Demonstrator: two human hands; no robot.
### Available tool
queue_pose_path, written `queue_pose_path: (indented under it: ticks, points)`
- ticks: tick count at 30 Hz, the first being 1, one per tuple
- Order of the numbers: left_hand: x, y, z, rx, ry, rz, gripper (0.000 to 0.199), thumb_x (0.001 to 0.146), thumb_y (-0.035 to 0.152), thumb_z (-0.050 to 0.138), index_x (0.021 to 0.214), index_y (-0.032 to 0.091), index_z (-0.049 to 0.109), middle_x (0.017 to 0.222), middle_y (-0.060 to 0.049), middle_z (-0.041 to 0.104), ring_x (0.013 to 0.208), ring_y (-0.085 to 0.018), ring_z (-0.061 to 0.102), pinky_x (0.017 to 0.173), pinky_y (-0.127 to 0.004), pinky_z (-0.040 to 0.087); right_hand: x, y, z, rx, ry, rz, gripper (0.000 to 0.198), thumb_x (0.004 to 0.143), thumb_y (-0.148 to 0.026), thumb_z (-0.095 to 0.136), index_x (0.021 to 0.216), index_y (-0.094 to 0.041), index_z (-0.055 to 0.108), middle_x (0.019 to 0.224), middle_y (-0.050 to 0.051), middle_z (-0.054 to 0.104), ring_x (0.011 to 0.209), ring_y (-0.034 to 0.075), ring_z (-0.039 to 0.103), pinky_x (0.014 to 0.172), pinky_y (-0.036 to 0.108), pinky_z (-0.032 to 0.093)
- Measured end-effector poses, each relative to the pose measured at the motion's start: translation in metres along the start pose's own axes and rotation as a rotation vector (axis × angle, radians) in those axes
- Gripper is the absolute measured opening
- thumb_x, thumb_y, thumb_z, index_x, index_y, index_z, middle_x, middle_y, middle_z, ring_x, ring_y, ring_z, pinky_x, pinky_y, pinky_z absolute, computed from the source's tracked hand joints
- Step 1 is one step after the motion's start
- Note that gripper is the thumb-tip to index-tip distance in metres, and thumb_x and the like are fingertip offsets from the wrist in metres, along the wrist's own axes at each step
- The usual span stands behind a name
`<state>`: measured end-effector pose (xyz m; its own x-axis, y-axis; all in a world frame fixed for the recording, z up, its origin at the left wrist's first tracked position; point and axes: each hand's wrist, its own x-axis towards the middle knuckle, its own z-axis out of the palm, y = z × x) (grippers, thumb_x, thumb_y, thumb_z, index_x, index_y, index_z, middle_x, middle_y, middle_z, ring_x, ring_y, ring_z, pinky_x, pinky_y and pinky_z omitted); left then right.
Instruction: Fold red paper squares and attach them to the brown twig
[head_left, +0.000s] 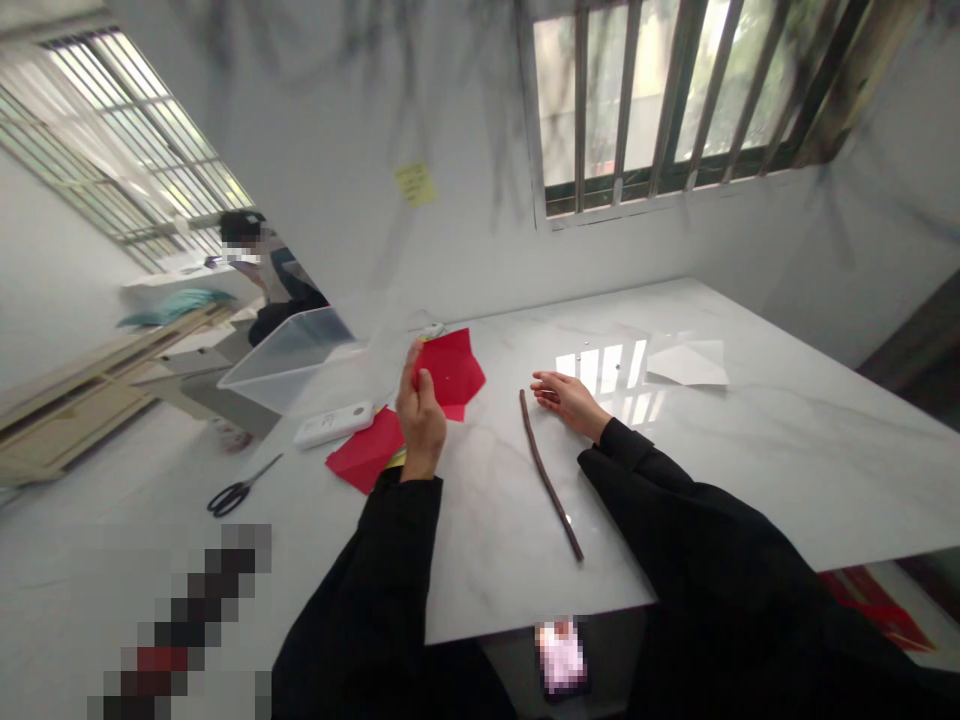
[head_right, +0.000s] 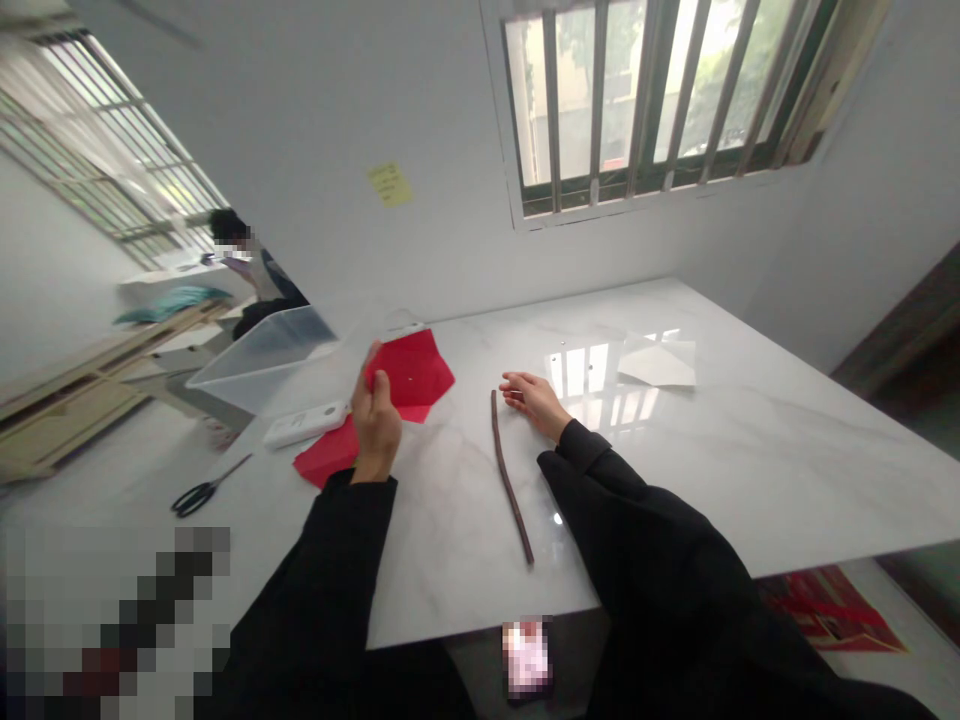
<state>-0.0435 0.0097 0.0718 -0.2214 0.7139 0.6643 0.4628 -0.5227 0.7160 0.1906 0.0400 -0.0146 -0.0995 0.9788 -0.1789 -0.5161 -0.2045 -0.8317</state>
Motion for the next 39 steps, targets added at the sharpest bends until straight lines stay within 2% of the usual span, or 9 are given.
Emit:
queue_pose_path:
  ticks: [3,5,7,9,11,13,18,25,39]
  points:
    - [0.007,0.017,-0.04,0.457,-0.097,0.418,0.053,0.1,0.021,0.042,0.152,0.024,0.052,0.164,-0.004,0.042,0.155,-0.025,0.029,0.13,-0.049,0.02,0.001,0.002,0.0,-0.045,-0.07,0.001,0.013,0.092,-0.023,0.067,0.102,-0.017,0.073,0.093,0.006,0.074,0.077,0.011,0.067,0.073,0.022,0.056]
    - [0.002,0.015,-0.06,0.669,-0.188,0.475,0.057,0.097,0.016,0.042,0.153,0.026,0.051,0.164,-0.002,0.041,0.156,-0.028,0.026,0.13,-0.053,0.018,0.002,0.005,0.0,-0.111,-0.113,-0.006,0.014,0.089,-0.02,0.068,0.102,-0.017,0.074,0.092,0.006,0.074,0.076,0.011,0.066,0.073,0.022,0.056]
    - [-0.012,-0.002,-0.072,0.856,-0.335,0.376,0.059,0.095,0.018,0.046,0.153,0.026,0.051,0.166,-0.004,0.039,0.157,-0.032,0.024,0.128,-0.058,0.016,0.003,0.009,0.001,-0.18,-0.134,-0.026,0.015,0.086,-0.018,0.07,0.1,-0.016,0.075,0.089,0.006,0.074,0.074,0.011,0.065,0.074,0.023,0.055]
    - [-0.03,-0.026,-0.08,1.009,-0.522,0.138,0.055,0.097,0.023,0.044,0.151,0.024,0.053,0.164,-0.007,0.042,0.156,-0.037,0.023,0.125,-0.063,0.019,0.004,0.013,0.001,-0.237,-0.152,-0.06,0.017,0.082,-0.016,0.071,0.098,-0.016,0.076,0.086,0.005,0.074,0.074,0.011,0.065,0.074,0.024,0.055]
    - [-0.046,-0.049,-0.085,1.056,-0.706,-0.099,0.054,0.101,0.033,0.039,0.153,0.025,0.051,0.164,-0.008,0.04,0.154,-0.038,0.029,0.122,-0.064,0.025,0.004,0.015,0.002,-0.284,-0.174,-0.093,0.018,0.081,-0.015,0.071,0.098,-0.016,0.076,0.085,0.005,0.074,0.076,0.012,0.066,0.074,0.025,0.054]
    - [-0.056,-0.063,-0.088,1.049,-0.778,-0.184,0.059,0.102,0.048,0.039,0.157,0.027,0.044,0.167,-0.008,0.035,0.154,-0.037,0.029,0.122,-0.061,0.026,0.004,0.017,0.002,-0.327,-0.185,-0.119,0.019,0.08,-0.015,0.071,0.098,-0.015,0.077,0.084,0.005,0.074,0.076,0.012,0.066,0.075,0.025,0.054]
    - [-0.054,-0.068,-0.091,1.045,-0.666,-0.186,0.073,0.096,0.069,0.041,0.154,0.026,0.049,0.162,-0.014,0.043,0.148,-0.041,0.039,0.118,-0.062,0.03,0.002,0.017,0.001,-0.379,-0.196,-0.145,0.019,0.079,-0.017,0.071,0.098,-0.016,0.077,0.083,0.004,0.075,0.077,0.014,0.067,0.074,0.026,0.054]
    - [-0.043,-0.082,-0.1,1.065,-0.557,-0.231,0.065,0.1,0.063,0.034,0.147,0.024,0.057,0.156,-0.015,0.05,0.145,-0.041,0.041,0.12,-0.063,0.024,0.003,0.018,0.002,-0.418,-0.192,-0.15,0.018,0.078,-0.015,0.071,0.094,-0.017,0.077,0.08,0.004,0.075,0.071,0.014,0.065,0.072,0.028,0.054]
    - [-0.03,-0.096,-0.103,1.053,-0.578,-0.342,0.065,0.101,0.056,0.034,0.154,0.022,0.048,0.166,-0.013,0.036,0.153,-0.043,0.027,0.12,-0.071,0.016,0.01,0.023,-0.002,-0.492,-0.223,-0.214,0.02,0.078,-0.018,0.066,0.096,-0.016,0.075,0.076,0.002,0.072,0.065,0.013,0.061,0.07,0.027,0.05]
